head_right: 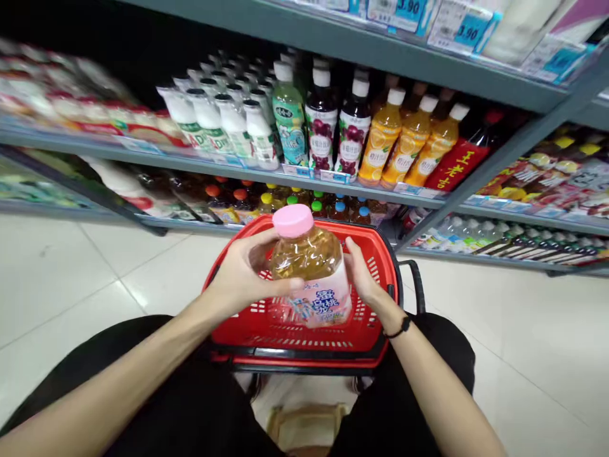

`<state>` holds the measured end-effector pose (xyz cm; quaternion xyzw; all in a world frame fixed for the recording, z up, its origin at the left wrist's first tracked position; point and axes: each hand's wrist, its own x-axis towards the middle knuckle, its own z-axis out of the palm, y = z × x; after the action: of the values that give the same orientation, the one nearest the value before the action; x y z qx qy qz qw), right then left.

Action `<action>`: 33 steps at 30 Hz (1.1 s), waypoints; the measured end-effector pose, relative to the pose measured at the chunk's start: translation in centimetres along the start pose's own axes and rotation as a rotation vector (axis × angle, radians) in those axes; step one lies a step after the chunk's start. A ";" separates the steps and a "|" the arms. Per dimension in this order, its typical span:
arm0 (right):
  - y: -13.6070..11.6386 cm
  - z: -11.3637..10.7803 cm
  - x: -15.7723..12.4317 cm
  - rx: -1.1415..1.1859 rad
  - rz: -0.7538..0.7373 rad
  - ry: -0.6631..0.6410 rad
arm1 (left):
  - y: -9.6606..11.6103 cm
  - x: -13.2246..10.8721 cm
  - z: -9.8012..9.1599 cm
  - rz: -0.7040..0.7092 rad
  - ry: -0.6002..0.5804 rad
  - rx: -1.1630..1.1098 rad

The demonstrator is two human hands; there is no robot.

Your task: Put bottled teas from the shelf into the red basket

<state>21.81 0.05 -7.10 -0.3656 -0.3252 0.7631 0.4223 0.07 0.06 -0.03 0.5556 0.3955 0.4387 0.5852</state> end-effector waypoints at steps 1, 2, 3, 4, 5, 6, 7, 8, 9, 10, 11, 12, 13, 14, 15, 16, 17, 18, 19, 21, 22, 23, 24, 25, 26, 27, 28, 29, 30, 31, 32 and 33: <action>-0.1 0.4 0.1 -0.022 0.019 0.010 | 0.0 0.1 0.0 -0.001 0.028 -0.022; -0.1 0.9 0.2 -0.040 0.035 0.019 | -0.1 0.2 0.1 -0.004 0.051 -0.039; 0.0 1.3 0.2 -0.054 0.047 0.025 | -0.1 0.3 0.1 -0.011 0.071 -0.052; 0.1 1.7 0.2 -0.065 0.059 0.034 | -0.2 0.4 0.2 -0.027 0.086 -0.062; 0.3 2.0 0.1 -0.069 0.064 0.038 | -0.3 0.5 0.2 -0.042 0.095 -0.067; 0.5 2.2 -0.1 -0.067 0.063 0.037 | -0.4 0.6 0.2 -0.055 0.099 -0.063; 0.7 2.4 -0.2 -0.062 0.061 0.034 | -0.6 0.6 0.2 -0.064 0.099 -0.050; 1.0 2.6 -0.3 -0.053 0.057 0.035 | -0.7 0.6 0.2 -0.070 0.100 -0.034; 1.3 2.6 -0.4 -0.041 0.058 0.040 | -0.9 0.5 0.2 -0.071 0.099 -0.017; 1.5 2.6 -0.5 -0.029 0.065 0.050 | -1.0 0.3 0.2 -0.071 0.101 0.002; 1.7 2.6 -0.5 -0.017 0.075 0.061 | -1.2 0.2 0.2 -0.070 0.102 0.022; 1.9 2.6 -0.5 -0.008 0.084 0.074 | -1.3 0.1 0.2 -0.069 0.105 0.038; 2.0 2.6 -0.5 -0.001 0.091 0.085 | -1.4 0.0 0.2 -0.069 0.107 0.048; 2.1 2.5 -0.5 0.002 0.095 0.093 | -1.4 0.0 0.2 -0.070 0.106 0.056; 2.1 2.6 -0.5 0.004 0.097 0.098 | -1.5 0.0 0.2 -0.072 0.105 0.064; 2.1 2.6 -0.5 0.005 0.096 0.101 | -1.5 0.0 0.2 -0.073 0.103 0.069; 2.1 2.7 -0.5 0.008 0.099 0.099 | -1.5 0.1 0.2 -0.075 0.103 0.075; 2.1 2.7 -0.5 0.013 0.107 0.097 | -1.6 0.2 0.2 -0.074 0.106 0.085; 2.1 2.7 -0.5 0.020 0.121 0.095 | -1.6 0.2 0.2 -0.071 0.110 0.096; 2.2 2.7 -0.5 0.042 0.155 0.101 | -1.7 0.4 0.2 -0.054 0.115 0.113; 2.3 2.7 -0.5 0.052 0.168 0.111 | -1.7 0.4 0.2 -0.043 0.113 0.119; 2.4 2.6 -0.5 0.059 0.175 0.123 | -1.8 0.4 0.2 -0.035 0.110 0.122; 2.5 2.5 -0.6 0.062 0.178 0.135 | -1.8 0.4 0.2 -0.031 0.104 0.126; 2.6 2.4 -0.6 0.061 0.177 0.143 | -1.9 0.4 0.2 -0.032 0.098 0.129; 2.7 2.4 -0.7 0.058 0.177 0.141 | -1.9 0.4 0.2 -0.036 0.094 0.135; 2.8 2.3 -0.8 0.055 0.178 0.130 | -1.9 0.4 0.2 -0.042 0.092 0.143; 2.8 2.3 -0.9 0.053 0.180 0.114 | -1.9 0.3 0.3 -0.047 0.091 0.153; 2.8 2.3 -0.9 0.054 0.185 0.097 | -1.9 0.3 0.3 -0.051 0.092 0.163; 2.9 2.4 -1.0 0.056 0.188 0.084 | -1.9 0.3 0.3 -0.054 0.094 0.173; 2.9 2.4 -1.1 0.058 0.192 0.079 | -1.9 0.3 0.3 -0.054 0.096 0.181; 2.8 2.5 -1.1 0.059 0.193 0.085 | -1.8 0.3 0.4 -0.052 0.098 0.190; 2.8 2.6 -1.1 0.057 0.186 0.101 | -1.8 0.3 0.4 -0.050 0.101 0.196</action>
<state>18.96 -2.63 -7.73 -0.4203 -0.2463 0.7885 0.3755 0.66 0.25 -1.80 0.5772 0.4793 0.4105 0.5182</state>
